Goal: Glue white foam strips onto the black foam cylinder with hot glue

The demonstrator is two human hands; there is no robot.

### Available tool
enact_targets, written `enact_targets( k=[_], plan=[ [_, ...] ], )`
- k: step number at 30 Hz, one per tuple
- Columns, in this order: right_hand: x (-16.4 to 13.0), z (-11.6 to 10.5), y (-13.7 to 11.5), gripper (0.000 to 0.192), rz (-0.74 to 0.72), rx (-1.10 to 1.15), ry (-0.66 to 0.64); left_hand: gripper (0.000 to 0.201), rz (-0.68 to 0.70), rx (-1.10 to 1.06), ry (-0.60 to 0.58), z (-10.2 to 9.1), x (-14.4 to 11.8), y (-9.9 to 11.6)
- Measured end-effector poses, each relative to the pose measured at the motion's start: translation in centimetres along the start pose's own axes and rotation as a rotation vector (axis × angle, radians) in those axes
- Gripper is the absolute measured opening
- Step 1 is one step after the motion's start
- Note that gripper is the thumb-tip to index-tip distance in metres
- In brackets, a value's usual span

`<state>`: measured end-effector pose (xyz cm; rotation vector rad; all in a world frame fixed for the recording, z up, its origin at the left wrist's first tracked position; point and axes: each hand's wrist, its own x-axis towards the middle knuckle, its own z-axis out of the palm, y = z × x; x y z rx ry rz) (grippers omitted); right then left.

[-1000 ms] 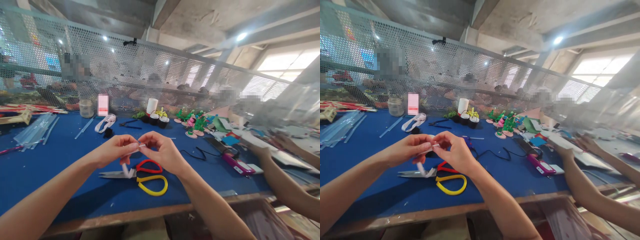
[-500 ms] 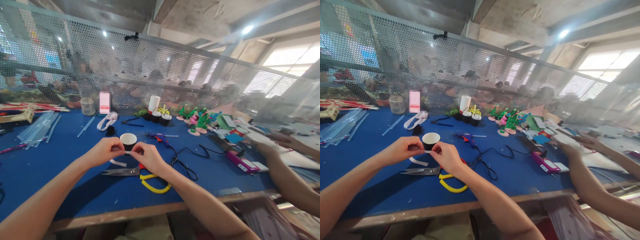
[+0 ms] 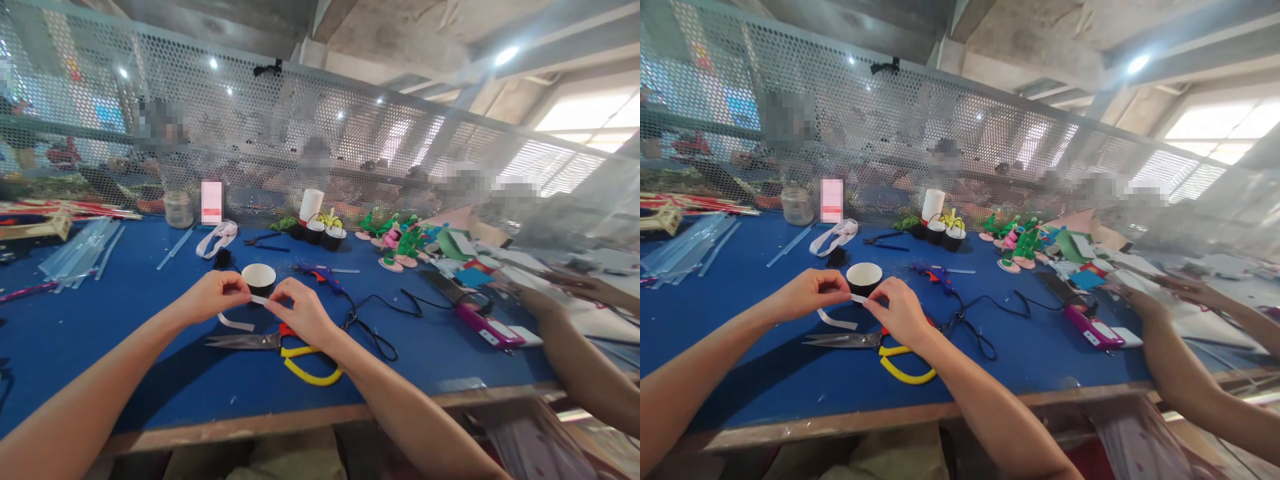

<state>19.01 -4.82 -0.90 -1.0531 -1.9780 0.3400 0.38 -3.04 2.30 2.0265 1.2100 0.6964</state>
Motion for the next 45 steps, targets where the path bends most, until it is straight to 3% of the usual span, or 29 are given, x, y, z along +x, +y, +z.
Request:
enact_targets(
  k=[11, 21, 45],
  plan=[
    [0.6, 1.7, 0.5, 0.012, -0.166, -0.129, 0.146, 0.026, 0.023, 0.214, 0.039, -0.8, 0.2, -0.7],
    [0.8, 1.9, 0.6, 0.014, -0.161, -0.147, 0.115, 0.026, 0.068, 0.317, 0.114, -0.7, 0.5, -1.3],
    [1.0, 2.2, 0.3, 0.018, -0.145, -0.165, 0.09, 0.023, 0.086, 0.285, 0.168, -0.6, 1.0, -2.0]
  ],
)
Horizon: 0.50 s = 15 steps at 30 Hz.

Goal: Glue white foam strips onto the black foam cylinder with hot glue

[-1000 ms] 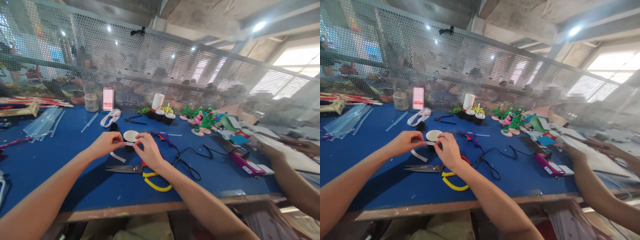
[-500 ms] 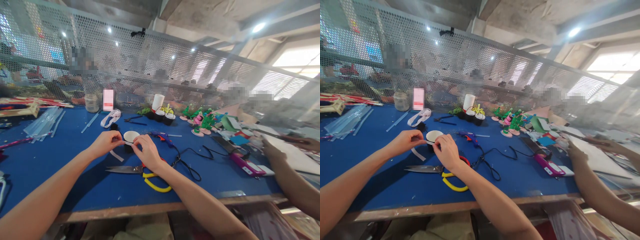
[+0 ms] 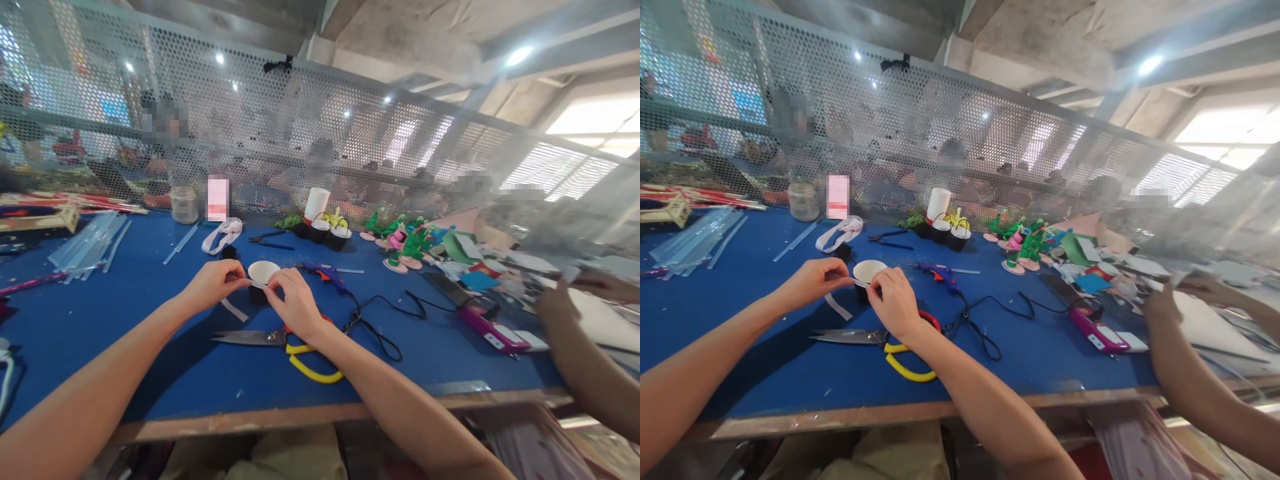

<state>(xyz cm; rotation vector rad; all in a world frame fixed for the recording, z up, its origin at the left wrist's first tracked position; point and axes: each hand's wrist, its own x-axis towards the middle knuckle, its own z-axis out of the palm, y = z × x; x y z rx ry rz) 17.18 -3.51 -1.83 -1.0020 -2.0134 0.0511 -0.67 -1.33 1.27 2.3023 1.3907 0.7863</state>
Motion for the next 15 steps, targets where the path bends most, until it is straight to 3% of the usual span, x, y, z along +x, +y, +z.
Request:
enact_targets(
  k=[15],
  plan=[
    [0.1, 0.02, 0.23, 0.021, 0.015, 0.014, 0.017, 0.022, -0.026, -0.103, 0.061, 0.53, 0.28, -0.87]
  ],
)
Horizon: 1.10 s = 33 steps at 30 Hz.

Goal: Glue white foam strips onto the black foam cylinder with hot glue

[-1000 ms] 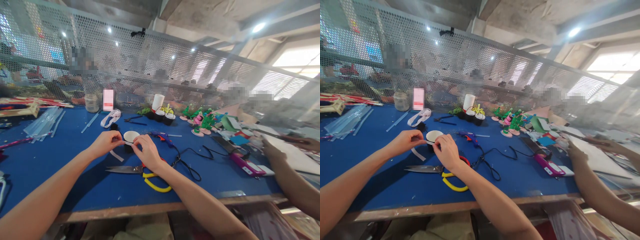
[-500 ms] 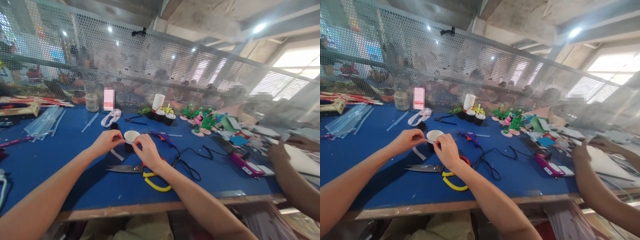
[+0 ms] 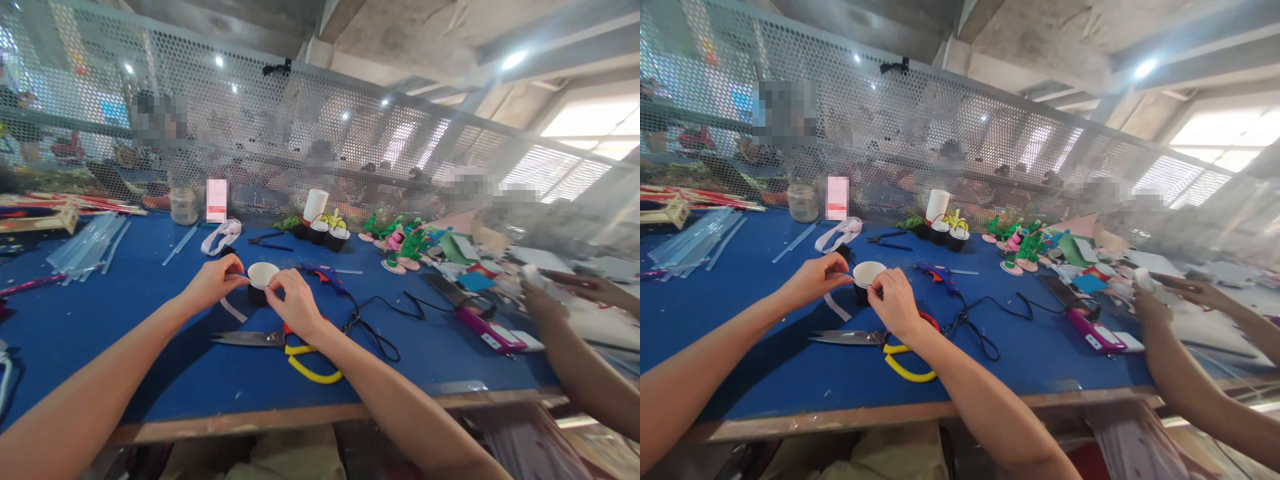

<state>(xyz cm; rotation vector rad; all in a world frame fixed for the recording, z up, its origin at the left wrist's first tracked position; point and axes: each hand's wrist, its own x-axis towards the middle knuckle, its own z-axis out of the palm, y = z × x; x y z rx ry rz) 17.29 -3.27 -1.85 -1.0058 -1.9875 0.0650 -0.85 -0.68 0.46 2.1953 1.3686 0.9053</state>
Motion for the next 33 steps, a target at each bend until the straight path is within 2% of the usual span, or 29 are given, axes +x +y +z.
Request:
enact_targets(
  k=[3, 9, 14, 19, 23, 27, 33],
  plan=[
    [0.0, 0.0, 0.0, 0.021, 0.009, 0.004, -0.005, 0.022, 0.018, 0.029, 0.008, -0.1, 0.0, 0.0],
    [0.0, 0.0, 0.2, 0.02, 0.005, 0.007, -0.009, 0.03, 0.071, -0.013, -0.106, -0.2, 0.1, 0.1],
    [0.0, -0.3, 0.4, 0.019, -0.023, 0.011, -0.03, 0.026, 0.144, -0.031, -0.186, 0.0, 0.2, -0.1],
    [0.1, -0.5, 0.6, 0.018, -0.042, 0.025, -0.048, 0.019, 0.238, 0.05, -0.154, 0.1, 0.3, 0.2],
    [0.1, -1.0, 0.5, 0.018, -0.001, 0.047, -0.074, 0.017, 0.241, 0.027, -0.163, 0.2, 0.2, 0.5],
    [0.1, -2.1, 0.0, 0.019, 0.104, 0.15, -0.105, 0.018, 0.207, -0.009, -0.211, -0.1, -0.3, 1.0],
    [-0.2, -3.8, -0.6, 0.015, 0.2, 0.44, -0.183, 0.019, 0.237, -0.105, -0.27, -0.8, -1.4, 2.3]
  ],
)
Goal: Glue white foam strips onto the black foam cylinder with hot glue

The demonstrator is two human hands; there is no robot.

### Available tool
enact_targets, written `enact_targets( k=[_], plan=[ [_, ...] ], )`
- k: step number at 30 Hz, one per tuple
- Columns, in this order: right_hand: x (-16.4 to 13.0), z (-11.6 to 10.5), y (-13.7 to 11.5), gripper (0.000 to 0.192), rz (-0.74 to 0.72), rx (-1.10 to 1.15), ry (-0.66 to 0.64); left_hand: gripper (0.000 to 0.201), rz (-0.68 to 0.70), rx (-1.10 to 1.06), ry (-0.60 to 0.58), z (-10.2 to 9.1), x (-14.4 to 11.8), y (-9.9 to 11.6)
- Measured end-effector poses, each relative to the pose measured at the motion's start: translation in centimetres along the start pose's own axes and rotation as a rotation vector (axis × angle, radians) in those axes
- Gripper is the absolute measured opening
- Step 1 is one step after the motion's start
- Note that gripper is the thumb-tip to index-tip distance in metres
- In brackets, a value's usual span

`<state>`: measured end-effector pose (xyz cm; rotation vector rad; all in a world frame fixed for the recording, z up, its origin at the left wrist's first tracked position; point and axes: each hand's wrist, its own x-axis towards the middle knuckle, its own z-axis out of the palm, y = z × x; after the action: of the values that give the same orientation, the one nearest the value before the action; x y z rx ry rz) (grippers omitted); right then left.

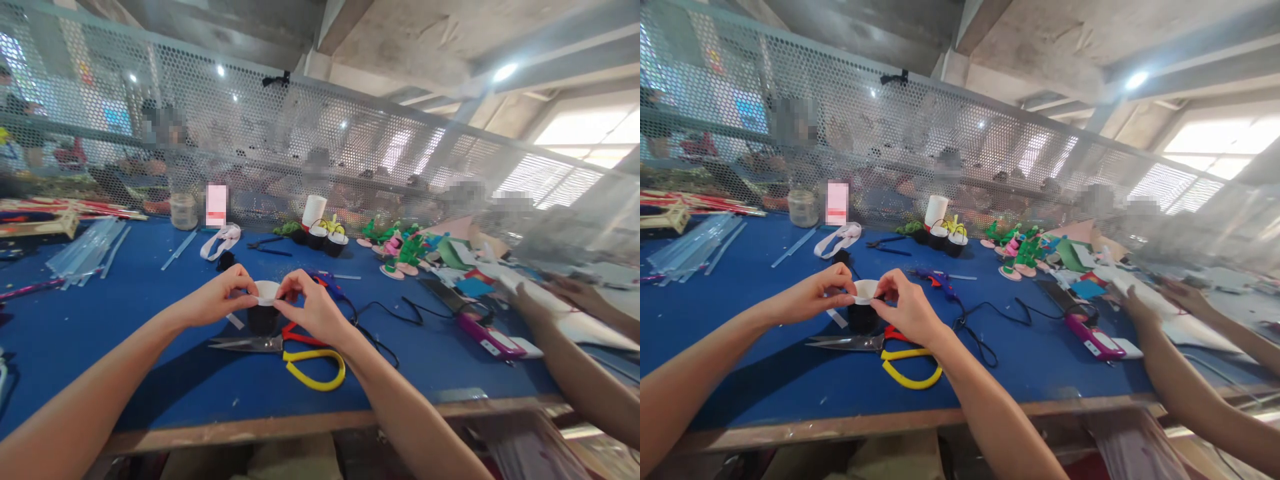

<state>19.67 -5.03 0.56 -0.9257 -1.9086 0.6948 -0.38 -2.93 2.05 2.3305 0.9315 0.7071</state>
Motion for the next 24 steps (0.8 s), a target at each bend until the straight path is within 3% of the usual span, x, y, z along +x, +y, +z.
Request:
enact_targets(
  k=[8, 12, 17, 20, 24],
  plan=[
    [0.1, -1.2, -0.3, 0.032, 0.032, 0.002, -0.108, 0.017, -0.068, -0.17, -0.088, 0.1, 0.2, 0.2],
    [0.0, -0.4, -0.5, 0.034, 0.063, 0.052, -0.082, 0.017, -0.078, -0.185, -0.085, 0.4, 0.2, 0.3],
    [-0.2, 1.2, -0.3, 0.022, 0.111, 0.059, 0.028, 0.019, -0.063, -0.176, -0.052, 0.9, 0.1, 0.6],
    [-0.2, 1.1, -0.2, 0.014, 0.097, 0.093, 0.024, 0.018, -0.066, -0.161, -0.04, 1.0, 0.0, 0.5],
    [-0.2, 0.8, -0.3, 0.018, 0.079, 0.082, 0.004, 0.018, -0.063, -0.158, -0.028, 1.1, 0.0, 0.3]
  ],
)
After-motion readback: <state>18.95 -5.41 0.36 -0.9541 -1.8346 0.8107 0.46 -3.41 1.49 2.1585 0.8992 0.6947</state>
